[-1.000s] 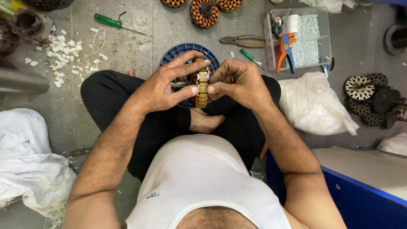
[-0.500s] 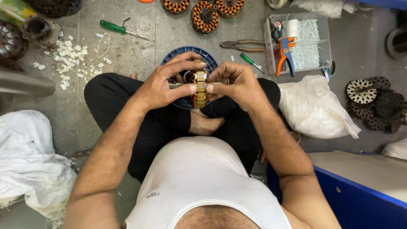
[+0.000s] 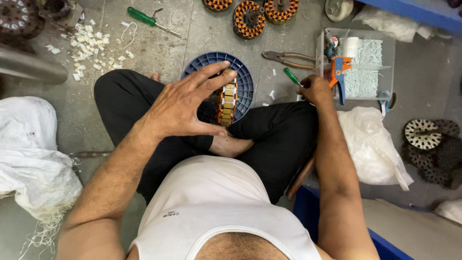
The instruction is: The person inserts small white plastic spacers into the slots of a copper-wound motor stator and uses a green-handled screwdriver to press them into place. The person repeats this process for multiple slots around the stator.
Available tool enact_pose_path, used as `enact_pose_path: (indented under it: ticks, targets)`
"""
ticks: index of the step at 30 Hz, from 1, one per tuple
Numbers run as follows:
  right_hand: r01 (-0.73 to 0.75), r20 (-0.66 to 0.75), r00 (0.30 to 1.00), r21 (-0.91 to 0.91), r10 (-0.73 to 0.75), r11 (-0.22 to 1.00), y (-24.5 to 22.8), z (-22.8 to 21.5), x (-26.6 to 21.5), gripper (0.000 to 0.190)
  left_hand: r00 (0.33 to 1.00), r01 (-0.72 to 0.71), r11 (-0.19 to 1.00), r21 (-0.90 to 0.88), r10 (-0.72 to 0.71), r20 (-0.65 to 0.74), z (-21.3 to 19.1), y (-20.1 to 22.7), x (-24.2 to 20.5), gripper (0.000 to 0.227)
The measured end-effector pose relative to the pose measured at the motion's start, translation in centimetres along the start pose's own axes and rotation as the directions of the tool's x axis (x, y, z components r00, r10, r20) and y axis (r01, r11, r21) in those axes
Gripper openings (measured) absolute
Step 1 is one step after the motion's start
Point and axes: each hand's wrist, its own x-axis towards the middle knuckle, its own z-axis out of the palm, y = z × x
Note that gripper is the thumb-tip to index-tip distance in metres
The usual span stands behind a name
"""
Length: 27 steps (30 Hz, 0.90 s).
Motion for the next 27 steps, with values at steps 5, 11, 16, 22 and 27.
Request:
enact_pose_path:
  ticks: [5, 11, 16, 22, 27]
  targets:
    - [-0.021, 0.24, 0.966, -0.297, 0.096, 0.955, 2.2, 2.7, 4.6, 0.049, 0.998, 0.059, 0.998, 0.006, -0.059, -0.028, 0.9, 0.0, 0.4, 0.115]
    - [0.048, 0.228, 0.972, -0.424, 0.055, 0.905, 1.8, 3.0, 5.0, 0.05, 0.981, 0.185, 0.982, -0.041, -0.187, -0.056, 1.1, 0.6, 0.2, 0.115]
    - [0.021, 0.255, 0.963, -0.39, 0.086, 0.921, 1.4, 3.0, 5.2, 0.04, 0.949, 0.316, 0.948, -0.041, -0.315, 0.027, 0.6, 1.1, 0.1, 0.119]
    - [-0.125, -0.147, 0.982, -0.046, 0.117, 0.991, 0.4, 0.6, 1.0, 0.039, 0.996, 0.092, 0.969, -0.231, -0.094, 0.002, 0.0, 0.1, -0.6, 0.101]
    - [0.271, -0.552, 0.833, 0.468, 0.038, 0.841, -4.1, -2.3, -5.6, 0.044, 0.997, 0.075, 0.97, -0.233, -0.071, 0.023, 0.5, -0.8, -0.9, 0.089]
